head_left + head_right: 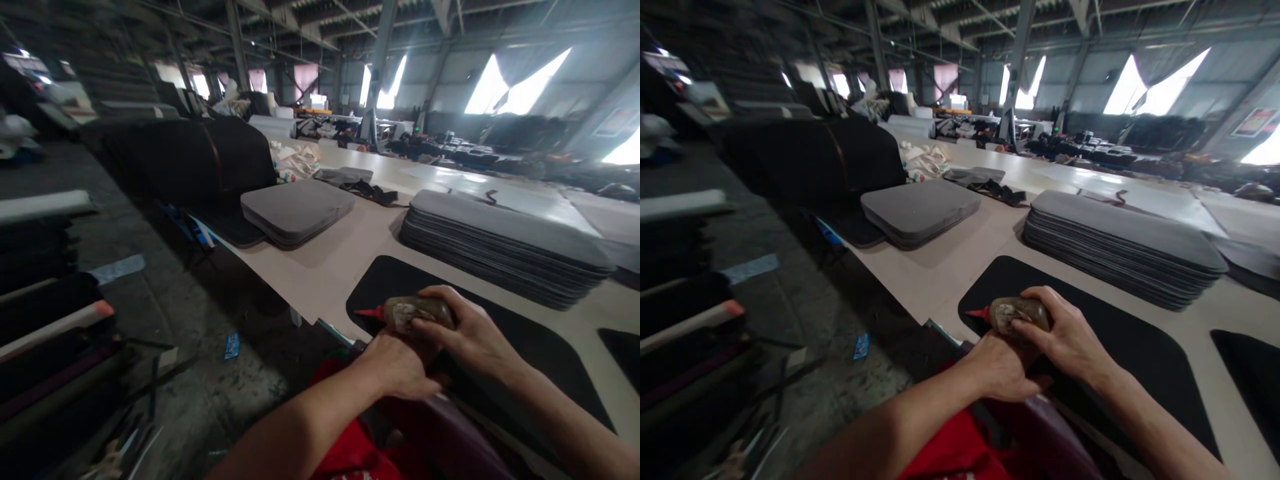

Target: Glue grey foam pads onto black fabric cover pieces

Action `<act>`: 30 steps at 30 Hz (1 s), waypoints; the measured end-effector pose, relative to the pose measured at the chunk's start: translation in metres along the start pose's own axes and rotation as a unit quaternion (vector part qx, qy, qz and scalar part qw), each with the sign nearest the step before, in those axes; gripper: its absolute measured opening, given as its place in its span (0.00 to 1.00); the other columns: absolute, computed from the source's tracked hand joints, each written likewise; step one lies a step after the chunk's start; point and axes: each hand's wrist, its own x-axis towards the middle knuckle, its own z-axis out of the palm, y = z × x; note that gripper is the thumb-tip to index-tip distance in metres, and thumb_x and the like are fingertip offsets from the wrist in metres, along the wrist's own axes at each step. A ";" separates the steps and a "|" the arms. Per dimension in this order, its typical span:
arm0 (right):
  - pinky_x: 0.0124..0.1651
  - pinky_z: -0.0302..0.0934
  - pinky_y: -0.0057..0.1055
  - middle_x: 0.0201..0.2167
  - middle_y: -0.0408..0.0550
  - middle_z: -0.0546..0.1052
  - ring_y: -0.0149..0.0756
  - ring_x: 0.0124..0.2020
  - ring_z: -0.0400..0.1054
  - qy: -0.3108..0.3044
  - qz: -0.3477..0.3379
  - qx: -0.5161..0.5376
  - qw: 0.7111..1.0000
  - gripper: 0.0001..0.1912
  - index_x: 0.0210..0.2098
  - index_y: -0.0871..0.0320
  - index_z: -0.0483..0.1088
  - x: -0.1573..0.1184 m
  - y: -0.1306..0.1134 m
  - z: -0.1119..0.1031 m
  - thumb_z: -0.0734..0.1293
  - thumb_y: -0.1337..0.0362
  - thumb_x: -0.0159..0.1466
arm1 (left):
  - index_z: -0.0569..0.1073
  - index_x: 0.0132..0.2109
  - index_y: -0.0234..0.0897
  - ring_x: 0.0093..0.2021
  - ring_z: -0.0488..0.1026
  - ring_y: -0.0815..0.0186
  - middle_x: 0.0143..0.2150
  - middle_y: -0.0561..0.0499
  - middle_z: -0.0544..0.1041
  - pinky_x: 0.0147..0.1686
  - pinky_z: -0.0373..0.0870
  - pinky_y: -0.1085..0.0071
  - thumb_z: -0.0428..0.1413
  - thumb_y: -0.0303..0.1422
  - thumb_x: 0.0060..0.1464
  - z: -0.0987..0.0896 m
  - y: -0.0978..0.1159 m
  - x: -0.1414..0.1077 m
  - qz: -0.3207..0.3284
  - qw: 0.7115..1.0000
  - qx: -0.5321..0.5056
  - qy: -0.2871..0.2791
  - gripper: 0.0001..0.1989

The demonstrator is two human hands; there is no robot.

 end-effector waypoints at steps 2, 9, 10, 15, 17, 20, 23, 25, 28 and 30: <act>0.41 0.67 0.35 0.41 0.46 0.77 0.42 0.38 0.73 -0.005 0.001 -0.001 1.000 0.20 0.49 0.52 0.68 0.001 0.000 0.000 0.69 0.49 0.63 | 0.59 0.66 0.40 0.65 0.63 0.51 0.67 0.44 0.65 0.65 0.64 0.57 0.56 0.45 0.60 0.000 0.000 0.000 -0.007 1.000 -0.010 -0.004 0.32; 0.40 0.67 0.34 0.41 0.46 0.78 0.41 0.38 0.73 -0.026 0.003 0.011 1.000 0.21 0.49 0.53 0.68 0.005 0.001 -0.001 0.69 0.48 0.63 | 0.60 0.65 0.39 0.66 0.62 0.51 0.67 0.43 0.64 0.64 0.65 0.55 0.55 0.46 0.61 0.000 0.000 -0.002 -0.011 1.000 -0.009 -0.014 0.30; 0.40 0.67 0.34 0.41 0.46 0.78 0.41 0.38 0.73 -0.029 0.004 0.009 1.000 0.21 0.50 0.53 0.68 0.005 0.001 -0.001 0.69 0.48 0.63 | 0.61 0.65 0.39 0.66 0.62 0.50 0.67 0.43 0.64 0.63 0.66 0.54 0.54 0.47 0.61 0.000 0.000 -0.002 -0.011 1.000 -0.006 -0.017 0.30; 0.43 0.66 0.35 0.42 0.46 0.77 0.41 0.40 0.73 -0.033 -0.019 -0.013 0.999 0.20 0.50 0.52 0.68 0.011 -0.001 -0.005 0.68 0.50 0.64 | 0.65 0.63 0.40 0.63 0.65 0.49 0.65 0.43 0.65 0.58 0.70 0.54 0.52 0.48 0.62 0.001 -0.001 -0.002 -0.017 0.999 0.014 -0.037 0.27; 0.43 0.65 0.35 0.42 0.46 0.77 0.42 0.40 0.72 -0.029 -0.028 -0.026 0.999 0.19 0.50 0.52 0.68 0.015 -0.001 -0.007 0.68 0.50 0.64 | 0.67 0.61 0.38 0.63 0.64 0.49 0.65 0.42 0.65 0.59 0.69 0.54 0.52 0.47 0.62 0.002 -0.001 -0.001 -0.010 0.999 0.031 -0.030 0.26; 0.43 0.65 0.36 0.41 0.47 0.77 0.42 0.40 0.72 -0.019 -0.029 -0.044 0.998 0.20 0.49 0.53 0.69 0.024 0.000 -0.009 0.68 0.50 0.63 | 0.71 0.56 0.35 0.64 0.63 0.51 0.63 0.41 0.68 0.64 0.61 0.55 0.54 0.46 0.61 0.004 0.000 0.000 0.008 0.998 0.063 -0.002 0.23; 0.41 0.64 0.37 0.40 0.46 0.77 0.43 0.38 0.72 -0.009 -0.007 -0.052 0.999 0.20 0.50 0.52 0.69 0.035 0.003 -0.010 0.68 0.49 0.62 | 0.74 0.52 0.37 0.63 0.64 0.53 0.59 0.45 0.72 0.67 0.57 0.54 0.54 0.48 0.61 0.008 0.000 0.000 -0.001 0.998 0.060 0.002 0.21; 0.39 0.64 0.37 0.40 0.47 0.78 0.43 0.38 0.72 0.000 0.007 -0.061 0.998 0.20 0.49 0.52 0.70 0.043 0.007 -0.011 0.68 0.49 0.62 | 0.73 0.53 0.37 0.63 0.63 0.51 0.60 0.45 0.72 0.65 0.59 0.51 0.52 0.49 0.62 0.010 -0.001 0.000 -0.012 0.999 0.052 -0.009 0.22; 0.39 0.63 0.36 0.40 0.47 0.77 0.44 0.38 0.71 0.028 0.006 -0.088 0.996 0.19 0.47 0.52 0.71 0.054 0.014 -0.012 0.67 0.49 0.61 | 0.73 0.53 0.36 0.62 0.64 0.50 0.59 0.42 0.72 0.64 0.60 0.49 0.52 0.50 0.62 0.011 -0.002 -0.001 -0.013 0.998 0.056 -0.016 0.24; 0.40 0.62 0.36 0.40 0.48 0.77 0.44 0.39 0.71 0.046 0.002 -0.104 0.994 0.19 0.47 0.53 0.71 0.061 0.021 -0.013 0.67 0.51 0.61 | 0.73 0.53 0.35 0.61 0.65 0.51 0.57 0.42 0.73 0.64 0.59 0.49 0.53 0.49 0.62 0.011 -0.002 -0.001 -0.008 0.998 0.061 -0.010 0.23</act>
